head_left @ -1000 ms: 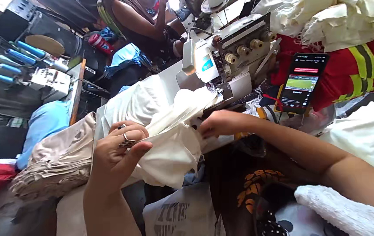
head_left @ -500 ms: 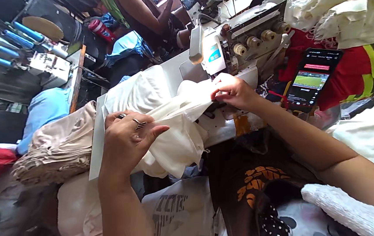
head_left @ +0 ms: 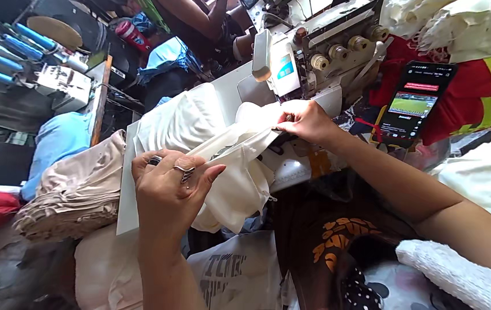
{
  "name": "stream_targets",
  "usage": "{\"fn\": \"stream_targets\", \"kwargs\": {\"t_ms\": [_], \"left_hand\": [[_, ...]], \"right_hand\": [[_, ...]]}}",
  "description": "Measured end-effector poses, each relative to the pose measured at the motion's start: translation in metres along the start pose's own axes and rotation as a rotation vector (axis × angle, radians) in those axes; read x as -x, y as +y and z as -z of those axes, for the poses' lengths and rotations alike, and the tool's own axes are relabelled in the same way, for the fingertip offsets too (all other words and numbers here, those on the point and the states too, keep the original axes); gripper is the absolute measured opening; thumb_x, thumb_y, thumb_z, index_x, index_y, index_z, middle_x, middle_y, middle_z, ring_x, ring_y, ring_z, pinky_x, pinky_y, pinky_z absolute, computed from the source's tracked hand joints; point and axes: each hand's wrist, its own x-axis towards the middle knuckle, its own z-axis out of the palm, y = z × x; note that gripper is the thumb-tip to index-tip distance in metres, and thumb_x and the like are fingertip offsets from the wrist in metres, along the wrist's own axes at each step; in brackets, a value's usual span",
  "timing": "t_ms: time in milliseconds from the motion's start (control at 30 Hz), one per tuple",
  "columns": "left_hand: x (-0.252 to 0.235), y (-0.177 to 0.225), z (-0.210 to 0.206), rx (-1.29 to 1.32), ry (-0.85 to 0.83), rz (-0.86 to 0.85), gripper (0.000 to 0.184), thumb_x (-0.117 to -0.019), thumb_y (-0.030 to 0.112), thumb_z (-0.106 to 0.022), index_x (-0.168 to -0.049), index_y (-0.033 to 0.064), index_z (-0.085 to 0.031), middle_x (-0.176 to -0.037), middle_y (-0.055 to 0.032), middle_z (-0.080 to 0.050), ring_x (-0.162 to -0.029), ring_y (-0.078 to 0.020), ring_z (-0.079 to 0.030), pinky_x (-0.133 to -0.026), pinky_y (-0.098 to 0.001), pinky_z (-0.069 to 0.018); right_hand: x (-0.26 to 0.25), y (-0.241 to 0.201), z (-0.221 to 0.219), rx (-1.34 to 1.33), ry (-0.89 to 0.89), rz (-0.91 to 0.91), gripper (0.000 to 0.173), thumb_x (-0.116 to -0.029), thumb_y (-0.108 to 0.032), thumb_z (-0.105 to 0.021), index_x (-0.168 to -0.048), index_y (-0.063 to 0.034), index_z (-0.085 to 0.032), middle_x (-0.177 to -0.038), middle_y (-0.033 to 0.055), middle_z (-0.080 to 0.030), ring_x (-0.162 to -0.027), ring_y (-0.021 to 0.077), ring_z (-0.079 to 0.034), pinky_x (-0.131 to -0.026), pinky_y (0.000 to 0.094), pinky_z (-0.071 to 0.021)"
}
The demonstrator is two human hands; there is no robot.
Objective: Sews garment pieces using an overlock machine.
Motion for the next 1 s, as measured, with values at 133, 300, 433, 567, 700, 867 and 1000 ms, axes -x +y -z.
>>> {"fn": "stream_targets", "kwargs": {"t_ms": [133,300,433,567,700,867,1000], "left_hand": [[0.005,0.004,0.002,0.044,0.01,-0.005,0.036,-0.0935,0.037,-0.075,-0.091,0.0008,-0.073,-0.088,-0.0132,-0.07,-0.095,-0.023,-0.064,-0.103,-0.0494,-0.0361],[0.008,-0.004,-0.001,0.023,0.023,0.032,0.042,-0.0931,0.039,-0.074,-0.087,-0.0019,-0.07,-0.087,-0.0155,-0.069,-0.096,-0.0257,-0.064,-0.104,-0.0485,-0.0367],[0.007,-0.004,-0.002,0.017,0.02,0.039,0.043,-0.0922,0.041,-0.075,-0.087,-0.0016,-0.07,-0.088,-0.0151,-0.069,-0.097,-0.0258,-0.064,-0.104,-0.048,-0.0371],[0.006,0.0,0.0,0.006,0.021,0.023,0.043,-0.0905,0.041,-0.076,-0.086,-0.0013,-0.07,-0.087,-0.0152,-0.068,-0.097,-0.0272,-0.064,-0.104,-0.05,-0.0362],[0.007,0.001,0.0,-0.007,-0.002,0.007,0.044,-0.0885,0.043,-0.077,-0.083,0.0005,-0.068,-0.086,-0.0146,-0.068,-0.098,-0.0289,-0.063,-0.103,-0.051,-0.0365],[0.011,0.002,0.002,0.06,-0.012,-0.018,0.045,-0.0884,0.044,-0.077,-0.077,0.0032,-0.062,-0.082,-0.0114,-0.064,-0.094,-0.0251,-0.062,-0.103,-0.0499,-0.0353],[0.011,0.005,0.005,0.209,-0.016,-0.046,0.042,-0.0891,0.045,-0.077,-0.075,0.0099,-0.06,-0.079,-0.003,-0.062,-0.094,-0.0155,-0.061,-0.104,-0.0457,-0.0353]], "right_hand": [[-0.002,-0.004,0.001,-0.015,0.036,-0.077,0.023,-0.0853,-0.016,-0.079,-0.089,0.0007,-0.064,-0.081,0.0109,-0.063,-0.07,0.0209,-0.061,-0.066,0.0411,-0.0516],[-0.001,-0.007,0.024,-0.129,-0.005,-0.067,0.012,-0.0901,-0.009,-0.072,-0.102,-0.0063,-0.072,-0.106,0.0089,-0.065,-0.069,0.0089,-0.054,-0.06,0.0248,-0.0482],[0.001,-0.003,0.027,0.036,-0.057,0.069,0.009,-0.093,-0.014,-0.071,-0.098,-0.0094,-0.077,-0.101,0.0093,-0.068,-0.092,0.019,-0.064,-0.081,0.0378,-0.054],[0.003,-0.01,0.01,0.098,-0.12,0.156,0.012,-0.0932,-0.02,-0.073,-0.1,-0.0105,-0.076,-0.1,0.0131,-0.066,-0.091,0.0282,-0.066,-0.074,0.0488,-0.056],[0.005,-0.057,-0.005,-0.107,-0.254,0.195,0.012,-0.0898,-0.018,-0.077,-0.098,-0.0102,-0.077,-0.101,0.0066,-0.07,-0.085,0.0197,-0.069,-0.071,0.0447,-0.0585],[-0.006,-0.074,-0.005,-0.253,-0.223,0.209,0.01,-0.0901,-0.008,-0.073,-0.1,-0.007,-0.075,-0.09,0.0037,-0.068,-0.068,0.0108,-0.058,-0.062,0.0308,-0.0509],[-0.004,-0.072,-0.006,-0.155,-0.129,0.183,0.013,-0.0902,-0.017,-0.076,-0.1,-0.0094,-0.072,-0.091,0.0029,-0.066,-0.068,0.0117,-0.056,-0.061,0.032,-0.049]]}}
